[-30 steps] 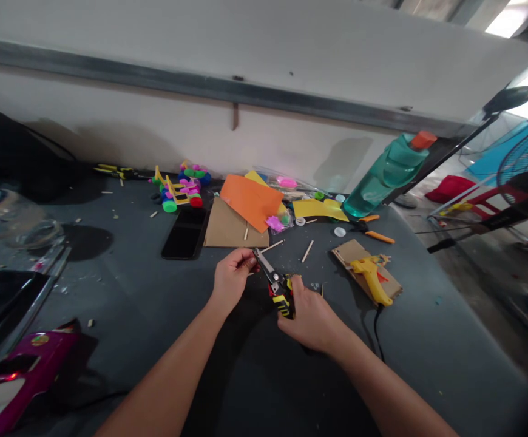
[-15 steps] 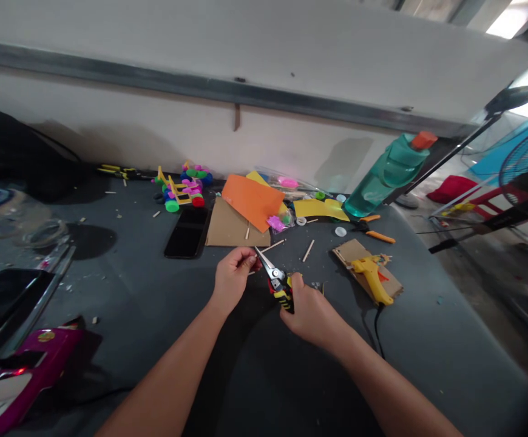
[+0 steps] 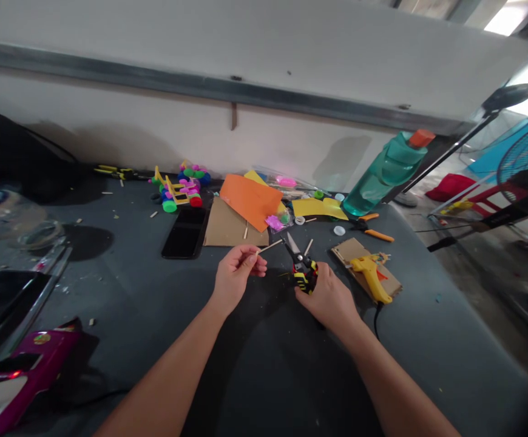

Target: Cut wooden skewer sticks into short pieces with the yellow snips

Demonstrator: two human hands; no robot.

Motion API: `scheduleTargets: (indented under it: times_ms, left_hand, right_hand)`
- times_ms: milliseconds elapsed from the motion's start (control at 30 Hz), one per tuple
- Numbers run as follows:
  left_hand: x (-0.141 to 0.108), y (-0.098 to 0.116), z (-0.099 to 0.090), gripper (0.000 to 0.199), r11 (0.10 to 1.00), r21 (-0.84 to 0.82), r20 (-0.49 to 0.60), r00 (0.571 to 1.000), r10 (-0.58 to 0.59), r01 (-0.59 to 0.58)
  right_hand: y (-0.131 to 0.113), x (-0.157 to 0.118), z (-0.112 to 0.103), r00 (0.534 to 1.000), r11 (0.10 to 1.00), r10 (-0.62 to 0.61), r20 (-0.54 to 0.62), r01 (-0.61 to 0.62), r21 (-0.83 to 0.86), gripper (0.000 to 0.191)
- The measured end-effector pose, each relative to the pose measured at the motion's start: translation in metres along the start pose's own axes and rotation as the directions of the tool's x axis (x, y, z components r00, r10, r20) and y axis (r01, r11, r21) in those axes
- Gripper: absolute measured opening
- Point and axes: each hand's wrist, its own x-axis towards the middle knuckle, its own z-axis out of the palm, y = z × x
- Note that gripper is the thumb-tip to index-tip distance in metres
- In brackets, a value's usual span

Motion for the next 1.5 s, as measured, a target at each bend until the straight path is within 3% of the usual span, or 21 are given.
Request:
scheduleTargets:
  times_ms: [200, 367, 467, 567, 667, 767, 833, 933, 1000, 1067, 1133, 1200, 1367, 1500]
  left_hand:
    - [0.001, 0.001, -0.002, 0.029, 0.995, -0.103, 0.041, 0.999, -0.003, 0.007]
    - [0.003, 0.001, -0.003, 0.034, 0.985, -0.165, 0.009, 0.999, -0.043, 0.044]
    - [0.007, 0.002, -0.007, 0.025, 0.975, -0.215, -0.083, 0.994, -0.073, 0.054]
    - [0.013, 0.007, -0.015, 0.019, 0.955, -0.296, -0.217, 0.975, -0.043, -0.024]
    - [0.015, 0.014, -0.022, 0.02, 0.931, -0.341, -0.382, 0.924, -0.007, -0.134]
    - [0.008, 0.019, -0.023, 0.019, 0.927, -0.349, -0.49, 0.87, -0.055, -0.138]
    - [0.0, 0.021, -0.022, 0.019, 0.95, -0.31, -0.451, 0.886, -0.105, -0.045]
    - [-0.013, 0.021, -0.024, 0.02, 0.986, -0.119, -0.254, 0.956, -0.145, 0.118]
    - [-0.02, 0.019, -0.029, 0.02, 0.994, 0.024, -0.136, 0.986, -0.099, 0.103]
    - [-0.023, 0.016, -0.035, 0.02, 0.995, 0.089, -0.084, 0.996, -0.033, 0.041]
    - [-0.024, 0.013, -0.041, 0.021, 0.999, 0.045, -0.101, 0.995, -0.023, 0.028]
    - [-0.024, 0.011, -0.045, 0.026, 0.999, -0.034, -0.104, 0.994, -0.036, 0.032]
    - [-0.029, 0.017, -0.047, 0.026, 0.994, -0.105, -0.068, 0.997, -0.044, 0.037]
    - [-0.028, 0.019, -0.049, 0.025, 0.998, -0.042, -0.07, 0.996, -0.059, 0.057]
  right_hand:
    - [0.004, 0.0, 0.007, 0.996, 0.997, -0.061, -0.066, 0.058, -0.058, 0.059]
    - [0.004, -0.002, 0.012, 0.993, 0.994, -0.064, -0.102, 0.055, -0.09, 0.069]
    - [0.003, -0.003, 0.014, 0.992, 0.993, -0.052, -0.117, 0.039, -0.116, 0.071]
    - [0.002, -0.002, 0.016, 0.992, 0.991, -0.029, -0.126, 0.012, -0.133, 0.073]
    - [-0.001, -0.001, 0.017, 0.989, 0.988, -0.014, -0.148, -0.01, -0.157, 0.073]
    - [-0.004, -0.004, 0.016, 0.985, 0.982, -0.037, -0.167, 0.005, -0.189, 0.07]
    - [-0.006, -0.008, 0.013, 0.98, 0.976, -0.074, -0.186, 0.033, -0.214, 0.066]
    - [-0.011, -0.014, 0.003, 0.962, 0.967, -0.168, -0.214, 0.118, -0.225, 0.056]
    - [-0.019, -0.015, -0.006, 0.943, 0.954, -0.266, -0.2, 0.228, -0.195, 0.045]
    - [-0.032, -0.012, -0.012, 0.903, 0.91, -0.407, -0.136, 0.389, -0.141, 0.034]
    - [-0.05, -0.006, -0.013, 0.83, 0.83, -0.556, -0.047, 0.553, -0.068, 0.03]
    - [-0.069, 0.003, -0.006, 0.773, 0.773, -0.635, 0.001, 0.635, 0.007, 0.027]
    - [-0.094, 0.022, 0.023, 0.758, 0.748, -0.652, -0.017, 0.646, 0.149, 0.015]
    - [-0.09, 0.029, 0.036, 0.82, 0.753, -0.561, -0.115, 0.563, 0.342, 0.009]
